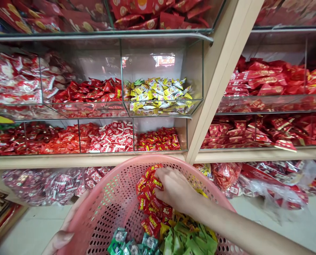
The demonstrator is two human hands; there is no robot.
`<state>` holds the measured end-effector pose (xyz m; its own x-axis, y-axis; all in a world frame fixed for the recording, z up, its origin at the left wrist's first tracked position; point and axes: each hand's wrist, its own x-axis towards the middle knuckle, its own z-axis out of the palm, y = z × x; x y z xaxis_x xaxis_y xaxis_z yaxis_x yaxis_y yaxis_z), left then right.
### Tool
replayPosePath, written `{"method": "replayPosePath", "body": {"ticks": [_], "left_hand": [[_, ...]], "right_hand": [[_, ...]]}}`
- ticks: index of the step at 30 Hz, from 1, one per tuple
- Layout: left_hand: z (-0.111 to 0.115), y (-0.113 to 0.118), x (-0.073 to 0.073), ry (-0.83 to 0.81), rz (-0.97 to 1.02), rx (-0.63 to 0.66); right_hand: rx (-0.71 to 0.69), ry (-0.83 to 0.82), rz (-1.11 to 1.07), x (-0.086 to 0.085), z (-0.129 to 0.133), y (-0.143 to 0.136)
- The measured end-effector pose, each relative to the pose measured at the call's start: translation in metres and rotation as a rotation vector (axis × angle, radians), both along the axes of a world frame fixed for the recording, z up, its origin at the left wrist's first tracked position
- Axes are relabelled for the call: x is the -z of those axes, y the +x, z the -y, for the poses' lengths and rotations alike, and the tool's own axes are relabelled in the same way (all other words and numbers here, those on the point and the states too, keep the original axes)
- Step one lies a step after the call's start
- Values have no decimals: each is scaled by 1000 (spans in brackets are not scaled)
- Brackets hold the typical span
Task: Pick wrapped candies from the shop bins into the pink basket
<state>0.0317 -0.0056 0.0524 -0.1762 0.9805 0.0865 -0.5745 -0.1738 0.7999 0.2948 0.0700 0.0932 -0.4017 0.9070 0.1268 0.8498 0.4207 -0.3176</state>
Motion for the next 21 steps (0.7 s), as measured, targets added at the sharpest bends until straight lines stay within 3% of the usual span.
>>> {"method": "replayPosePath", "body": {"ticks": [6, 21], "left_hand": [[2, -1, 0, 1, -3, -4], [3, 1, -3, 19, -4, 7]], "right_hand": [[23, -65, 257, 7, 11, -21], [40, 11, 449, 15, 11, -30]]}}
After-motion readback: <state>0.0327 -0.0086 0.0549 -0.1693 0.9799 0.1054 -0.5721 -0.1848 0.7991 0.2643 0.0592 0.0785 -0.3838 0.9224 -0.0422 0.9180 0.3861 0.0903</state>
